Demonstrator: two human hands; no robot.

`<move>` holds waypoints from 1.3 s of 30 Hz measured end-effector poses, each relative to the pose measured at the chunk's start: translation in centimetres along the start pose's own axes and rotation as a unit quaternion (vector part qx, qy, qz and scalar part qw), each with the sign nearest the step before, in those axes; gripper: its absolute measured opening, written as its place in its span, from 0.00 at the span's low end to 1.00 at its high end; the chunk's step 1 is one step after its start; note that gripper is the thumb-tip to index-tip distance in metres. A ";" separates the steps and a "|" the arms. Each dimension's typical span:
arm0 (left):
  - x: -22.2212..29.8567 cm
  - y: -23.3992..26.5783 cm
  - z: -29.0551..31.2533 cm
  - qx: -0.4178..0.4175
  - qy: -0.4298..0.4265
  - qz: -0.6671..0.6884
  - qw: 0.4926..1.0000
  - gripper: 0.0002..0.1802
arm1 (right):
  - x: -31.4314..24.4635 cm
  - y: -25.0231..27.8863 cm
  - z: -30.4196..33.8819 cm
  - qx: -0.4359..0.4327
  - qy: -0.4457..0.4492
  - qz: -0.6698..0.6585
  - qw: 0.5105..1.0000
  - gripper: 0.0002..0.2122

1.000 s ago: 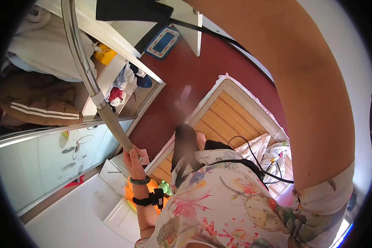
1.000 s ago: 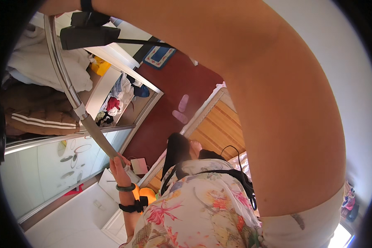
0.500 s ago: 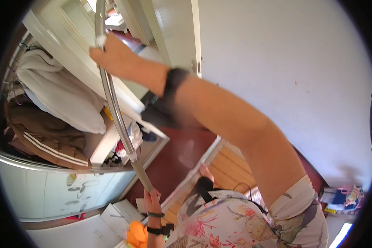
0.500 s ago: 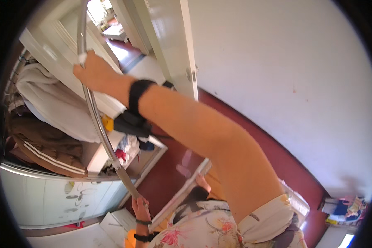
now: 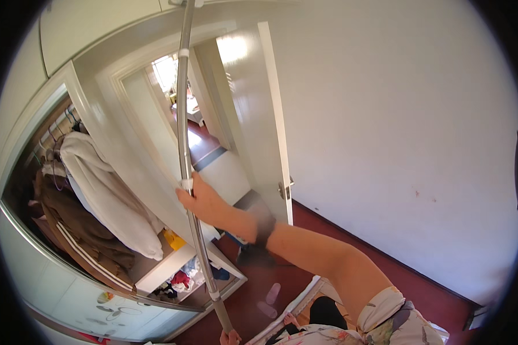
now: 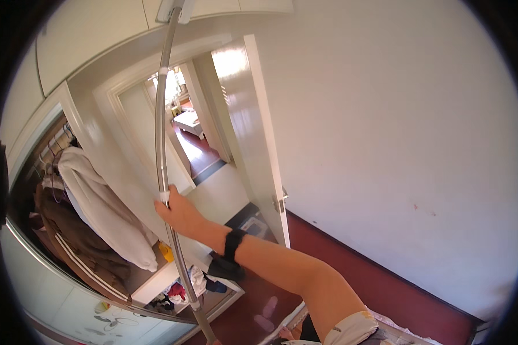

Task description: The person wipes the top exterior and interior frame of a white closet using a long-handled cleaning tool.

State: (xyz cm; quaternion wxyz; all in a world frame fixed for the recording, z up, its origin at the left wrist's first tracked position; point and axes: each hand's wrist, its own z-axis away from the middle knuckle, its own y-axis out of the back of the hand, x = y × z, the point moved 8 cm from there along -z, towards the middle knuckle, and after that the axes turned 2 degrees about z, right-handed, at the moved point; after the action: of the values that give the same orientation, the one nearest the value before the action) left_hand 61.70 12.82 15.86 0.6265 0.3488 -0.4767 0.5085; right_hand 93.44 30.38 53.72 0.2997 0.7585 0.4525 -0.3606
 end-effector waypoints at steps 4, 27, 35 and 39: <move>-0.4 -0.3 0.9 -0.003 0.014 -0.002 1.000 0.08 | -0.7 0.3 -0.1 -0.007 0.024 -0.007 1.000 0.20; -5.5 -13.3 3.1 0.139 0.030 0.122 0.982 0.07 | -0.6 9.3 -1.9 -0.084 0.015 -0.090 0.992 0.25; 3.4 -19.2 1.2 0.105 -0.067 0.028 0.992 0.10 | -1.8 12.4 -7.8 -0.065 0.052 -0.160 0.984 0.24; 1.0 -17.9 -3.1 0.047 -0.207 -0.295 0.932 0.12 | -4.2 14.5 -10.3 -0.038 0.094 -0.144 0.984 0.20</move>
State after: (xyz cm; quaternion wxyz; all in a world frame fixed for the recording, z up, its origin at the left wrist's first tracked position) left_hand 79.86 11.67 16.72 0.6183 0.6007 -0.4469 0.2392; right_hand 108.00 30.52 64.82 0.2294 0.7042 0.5962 -0.3100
